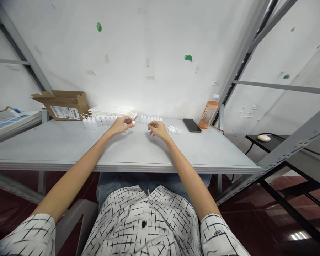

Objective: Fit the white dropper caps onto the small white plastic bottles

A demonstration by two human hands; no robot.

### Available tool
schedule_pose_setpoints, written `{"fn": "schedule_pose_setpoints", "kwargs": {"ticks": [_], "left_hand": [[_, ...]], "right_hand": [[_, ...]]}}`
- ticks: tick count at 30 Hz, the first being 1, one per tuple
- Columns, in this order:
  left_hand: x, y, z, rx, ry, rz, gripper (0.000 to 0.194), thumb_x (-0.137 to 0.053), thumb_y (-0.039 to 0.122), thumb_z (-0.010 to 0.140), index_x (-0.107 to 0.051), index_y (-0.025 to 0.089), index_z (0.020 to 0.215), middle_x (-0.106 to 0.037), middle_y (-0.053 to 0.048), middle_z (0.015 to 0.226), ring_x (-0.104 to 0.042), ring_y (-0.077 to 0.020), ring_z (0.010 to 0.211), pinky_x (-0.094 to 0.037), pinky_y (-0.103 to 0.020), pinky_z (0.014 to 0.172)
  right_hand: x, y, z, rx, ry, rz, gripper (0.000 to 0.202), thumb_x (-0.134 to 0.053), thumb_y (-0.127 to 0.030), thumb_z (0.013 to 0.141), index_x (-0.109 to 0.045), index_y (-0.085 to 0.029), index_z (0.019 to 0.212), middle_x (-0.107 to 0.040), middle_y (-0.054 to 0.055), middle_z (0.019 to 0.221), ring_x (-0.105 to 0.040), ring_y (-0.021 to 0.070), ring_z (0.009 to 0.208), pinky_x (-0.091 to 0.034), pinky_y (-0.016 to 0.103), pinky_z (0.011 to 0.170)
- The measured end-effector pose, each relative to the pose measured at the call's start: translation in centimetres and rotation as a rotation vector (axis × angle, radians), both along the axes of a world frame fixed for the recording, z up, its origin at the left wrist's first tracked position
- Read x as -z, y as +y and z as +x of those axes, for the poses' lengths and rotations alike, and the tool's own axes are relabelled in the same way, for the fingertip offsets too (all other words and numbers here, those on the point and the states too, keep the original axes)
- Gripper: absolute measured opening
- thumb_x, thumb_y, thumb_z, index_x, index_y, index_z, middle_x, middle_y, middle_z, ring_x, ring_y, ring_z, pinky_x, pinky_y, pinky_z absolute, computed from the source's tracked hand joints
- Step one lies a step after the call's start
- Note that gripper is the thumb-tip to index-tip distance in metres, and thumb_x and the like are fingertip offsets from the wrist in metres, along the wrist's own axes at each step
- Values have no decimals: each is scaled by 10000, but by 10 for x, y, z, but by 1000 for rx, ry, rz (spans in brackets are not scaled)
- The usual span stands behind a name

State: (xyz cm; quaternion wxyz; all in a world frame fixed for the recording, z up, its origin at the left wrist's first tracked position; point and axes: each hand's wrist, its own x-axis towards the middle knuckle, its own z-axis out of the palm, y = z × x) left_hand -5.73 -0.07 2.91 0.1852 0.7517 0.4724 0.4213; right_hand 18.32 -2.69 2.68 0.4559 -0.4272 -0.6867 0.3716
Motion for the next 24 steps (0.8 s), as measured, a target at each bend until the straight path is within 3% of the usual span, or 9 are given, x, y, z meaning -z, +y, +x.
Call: {"fn": "schedule_pose_setpoints", "kwargs": {"ticks": [3,7,10,14,24], "left_hand": [[0,0,1,-7,3,-3,354,-703,474,679,-638,178,863,-677,-44,851,-599,-190,810,-470,-313,753],[1,-2,4,-9,30,-24,332,-661,449,700,-640,175,887,-672,-39,842,-604,-191,796,-469,-309,731],[1,-4,6,0,41,-47,329,-647,447,700,-640,171,879,-661,-38,822,-597,-191,786,-472,-300,703],[-1,-6,6,-5,27,-71,363,-653,461,690,-654,160,892,-664,-49,828,-601,-198,795,-476,-295,686],[-2,-2,0,-72,120,3,318,-657,418,714,-703,146,873,-716,-58,853,-634,-200,811,-486,-317,771]], "right_hand": [[-1,3,4,109,-131,97,87,-614,-175,854,-663,-165,783,-712,55,809,-661,141,595,-505,240,521],[-5,7,15,460,-467,277,171,-557,-92,836,-703,-180,826,-747,59,929,-686,204,804,-497,299,702],[-6,9,24,581,-603,272,208,-539,-102,850,-730,-178,880,-753,82,990,-677,243,898,-475,319,735],[-4,8,29,583,-649,226,225,-529,-118,855,-744,-176,893,-755,87,995,-665,238,886,-444,306,712],[2,6,19,359,-702,232,201,-529,-116,849,-716,-189,843,-750,44,960,-639,172,800,-374,261,663]]}}
